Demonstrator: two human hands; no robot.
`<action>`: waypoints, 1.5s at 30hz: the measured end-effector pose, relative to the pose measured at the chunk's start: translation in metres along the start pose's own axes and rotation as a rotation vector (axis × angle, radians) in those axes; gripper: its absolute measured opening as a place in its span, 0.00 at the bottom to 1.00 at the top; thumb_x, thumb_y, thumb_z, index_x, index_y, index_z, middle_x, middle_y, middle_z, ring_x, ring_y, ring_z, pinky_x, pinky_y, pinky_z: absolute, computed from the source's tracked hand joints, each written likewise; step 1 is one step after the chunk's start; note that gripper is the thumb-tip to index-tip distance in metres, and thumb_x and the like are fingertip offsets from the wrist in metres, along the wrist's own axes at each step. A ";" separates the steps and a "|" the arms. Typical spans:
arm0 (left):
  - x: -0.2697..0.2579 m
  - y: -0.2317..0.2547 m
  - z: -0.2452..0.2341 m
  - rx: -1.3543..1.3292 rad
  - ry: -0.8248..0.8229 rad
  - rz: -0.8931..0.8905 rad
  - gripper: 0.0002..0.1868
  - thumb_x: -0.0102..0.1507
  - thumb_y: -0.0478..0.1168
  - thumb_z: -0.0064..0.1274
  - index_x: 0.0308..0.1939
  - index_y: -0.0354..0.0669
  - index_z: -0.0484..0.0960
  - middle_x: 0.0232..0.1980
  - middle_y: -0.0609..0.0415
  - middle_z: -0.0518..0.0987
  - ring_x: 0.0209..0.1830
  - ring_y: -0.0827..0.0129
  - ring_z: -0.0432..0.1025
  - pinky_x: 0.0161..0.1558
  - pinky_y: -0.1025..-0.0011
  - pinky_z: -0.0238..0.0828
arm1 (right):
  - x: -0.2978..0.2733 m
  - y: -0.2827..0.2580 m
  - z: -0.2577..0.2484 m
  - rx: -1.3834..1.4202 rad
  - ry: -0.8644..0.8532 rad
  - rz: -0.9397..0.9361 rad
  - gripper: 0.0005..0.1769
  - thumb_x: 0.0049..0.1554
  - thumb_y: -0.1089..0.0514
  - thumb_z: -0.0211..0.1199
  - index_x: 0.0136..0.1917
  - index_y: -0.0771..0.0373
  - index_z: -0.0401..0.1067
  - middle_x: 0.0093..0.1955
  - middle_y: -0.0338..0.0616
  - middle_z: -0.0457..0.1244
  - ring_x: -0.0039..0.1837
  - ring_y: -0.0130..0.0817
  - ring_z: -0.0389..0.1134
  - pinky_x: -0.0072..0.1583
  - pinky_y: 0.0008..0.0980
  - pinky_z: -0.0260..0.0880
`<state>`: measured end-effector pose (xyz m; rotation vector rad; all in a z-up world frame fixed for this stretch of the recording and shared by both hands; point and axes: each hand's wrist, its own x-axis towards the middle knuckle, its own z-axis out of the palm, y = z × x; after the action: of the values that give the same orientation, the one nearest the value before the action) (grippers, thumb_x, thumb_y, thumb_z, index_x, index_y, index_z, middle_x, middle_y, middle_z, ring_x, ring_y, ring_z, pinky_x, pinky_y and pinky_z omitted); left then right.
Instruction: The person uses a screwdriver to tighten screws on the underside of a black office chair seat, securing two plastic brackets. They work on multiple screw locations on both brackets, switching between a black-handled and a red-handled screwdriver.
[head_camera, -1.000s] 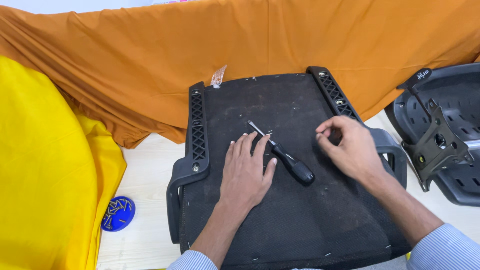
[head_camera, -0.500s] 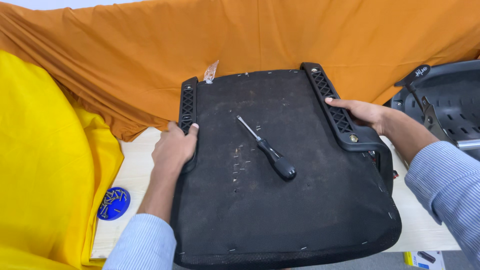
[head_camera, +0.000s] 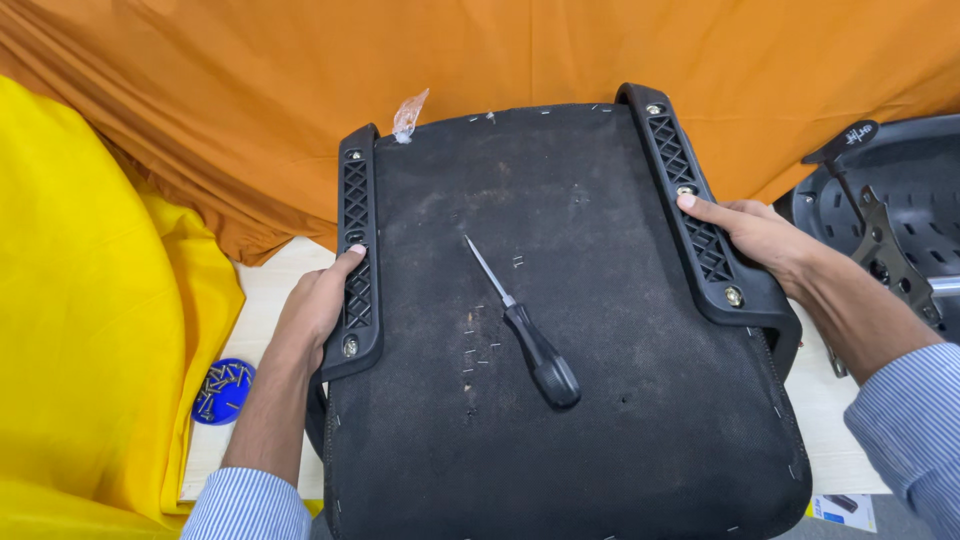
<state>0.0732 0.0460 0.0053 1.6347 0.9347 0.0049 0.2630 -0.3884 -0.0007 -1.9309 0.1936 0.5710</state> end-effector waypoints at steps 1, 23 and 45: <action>-0.003 0.001 -0.002 -0.049 -0.025 0.005 0.32 0.63 0.57 0.51 0.46 0.25 0.86 0.35 0.43 0.84 0.28 0.61 0.77 0.37 0.65 0.73 | -0.001 0.003 -0.001 0.033 -0.017 -0.002 0.43 0.56 0.40 0.65 0.64 0.85 0.65 0.40 0.55 0.68 0.31 0.34 0.69 0.32 0.29 0.71; -0.105 0.011 0.070 0.792 0.112 0.780 0.10 0.60 0.45 0.55 0.43 0.48 0.83 0.28 0.58 0.77 0.30 0.69 0.73 0.39 0.66 0.68 | -0.012 0.002 0.003 0.065 -0.007 0.049 0.36 0.57 0.44 0.65 0.62 0.80 0.66 0.39 0.53 0.69 0.30 0.33 0.69 0.33 0.29 0.72; -0.109 0.020 0.159 0.622 -0.628 1.213 0.23 0.55 0.27 0.50 0.42 0.62 0.92 0.65 0.63 0.76 0.53 0.68 0.69 0.59 0.64 0.64 | -0.016 0.005 0.002 0.233 -0.151 0.036 0.26 0.57 0.44 0.65 0.53 0.72 0.73 0.37 0.46 0.70 0.30 0.29 0.70 0.32 0.27 0.73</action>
<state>0.0855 -0.1467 0.0240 2.3396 -0.6762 0.0317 0.2467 -0.3906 0.0021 -1.6554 0.1899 0.6842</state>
